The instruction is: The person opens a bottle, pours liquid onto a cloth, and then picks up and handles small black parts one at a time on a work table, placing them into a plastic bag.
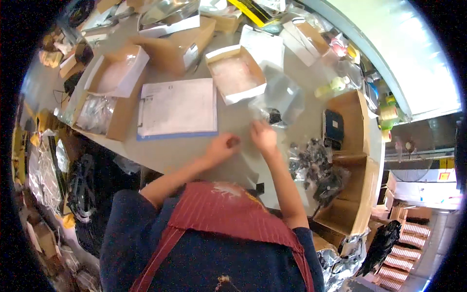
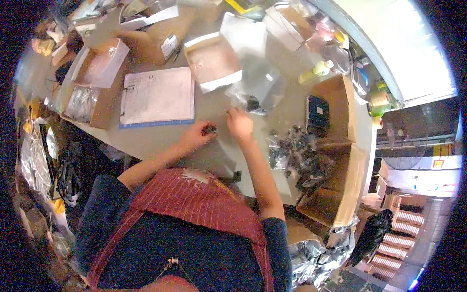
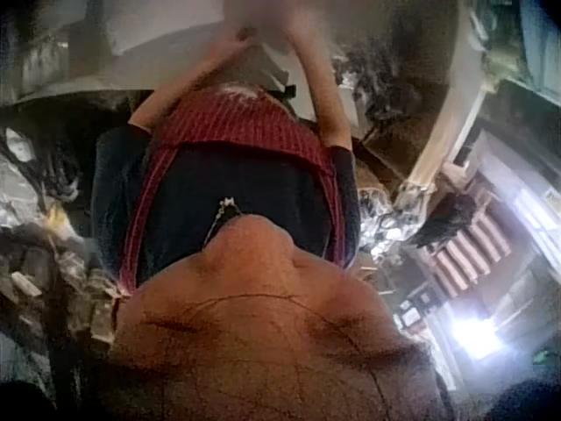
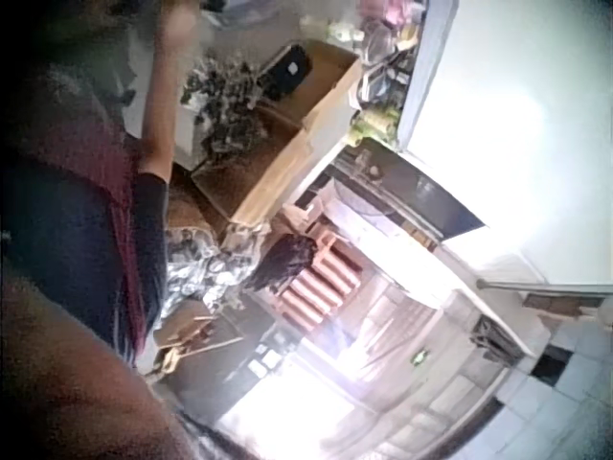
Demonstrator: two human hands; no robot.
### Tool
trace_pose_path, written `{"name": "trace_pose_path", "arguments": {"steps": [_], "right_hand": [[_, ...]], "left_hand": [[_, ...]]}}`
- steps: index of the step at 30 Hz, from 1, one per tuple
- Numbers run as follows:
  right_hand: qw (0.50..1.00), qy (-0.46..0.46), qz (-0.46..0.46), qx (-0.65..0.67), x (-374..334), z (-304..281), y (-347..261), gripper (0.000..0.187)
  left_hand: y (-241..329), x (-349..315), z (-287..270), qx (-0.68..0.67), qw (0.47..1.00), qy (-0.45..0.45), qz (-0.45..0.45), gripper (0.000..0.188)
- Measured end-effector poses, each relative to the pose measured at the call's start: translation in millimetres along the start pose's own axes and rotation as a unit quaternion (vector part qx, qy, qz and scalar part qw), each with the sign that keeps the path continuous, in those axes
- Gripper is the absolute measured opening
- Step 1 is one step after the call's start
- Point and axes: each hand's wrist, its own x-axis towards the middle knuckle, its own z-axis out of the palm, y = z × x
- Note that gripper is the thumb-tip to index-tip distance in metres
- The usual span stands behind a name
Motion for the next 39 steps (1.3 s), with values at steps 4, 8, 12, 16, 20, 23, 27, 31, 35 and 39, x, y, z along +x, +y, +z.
{"name": "trace_pose_path", "arguments": {"steps": [4, 8, 12, 16, 20, 23, 27, 31, 35, 39], "right_hand": [[0.966, 0.059, -0.085, 0.239, -32.7, -18.8, -29.3, 0.023], [0.940, 0.015, -0.068, 0.335, -41.7, -28.0, -29.9, 0.021], [0.946, 0.115, 0.069, 0.295, -25.3, -32.3, 6.4, 0.022], [0.987, 0.075, 0.140, 0.030, 9.1, -35.4, 43.2, 0.027], [0.984, 0.015, 0.180, -0.008, 23.3, -18.6, 46.9, 0.033], [0.978, 0.001, 0.210, -0.002, 27.0, -12.3, 45.4, 0.034], [0.988, 0.039, 0.145, 0.042, 26.5, -14.4, 62.5, 0.025], [0.977, 0.123, 0.093, 0.145, 13.3, 0.5, 92.6, 0.014], [0.931, 0.117, 0.208, 0.277, 0.6, -2.5, 87.7, 0.015], [0.851, 0.099, 0.281, 0.432, 0.3, -18.1, 74.8, 0.019]], "left_hand": [[-45.4, 15.7, 27.6, -0.099, 0.990, 0.043, 0.087, 0.031], [-47.9, 23.7, 30.5, -0.118, 0.984, 0.034, 0.128, 0.032], [-25.7, 15.4, 12.5, -0.079, 0.990, 0.013, 0.116, 0.032], [-4.0, 11.2, 4.3, -0.041, 0.989, 0.022, 0.143, 0.031], [0.8, 0.2, 4.6, -0.040, 0.988, 0.039, 0.143, 0.033], [-8.4, -0.8, 3.1, -0.033, 0.992, 0.005, 0.119, 0.034], [-13.2, 5.1, 6.5, 0.078, 0.989, -0.029, 0.126, 0.042], [0.2, 10.5, 11.9, 0.136, 0.982, -0.057, 0.121, 0.034], [-6.4, 6.6, 10.9, 0.083, 0.991, -0.052, 0.086, 0.035], [-1.3, 4.5, 7.1, 0.042, 0.998, -0.014, 0.040, 0.033]]}}
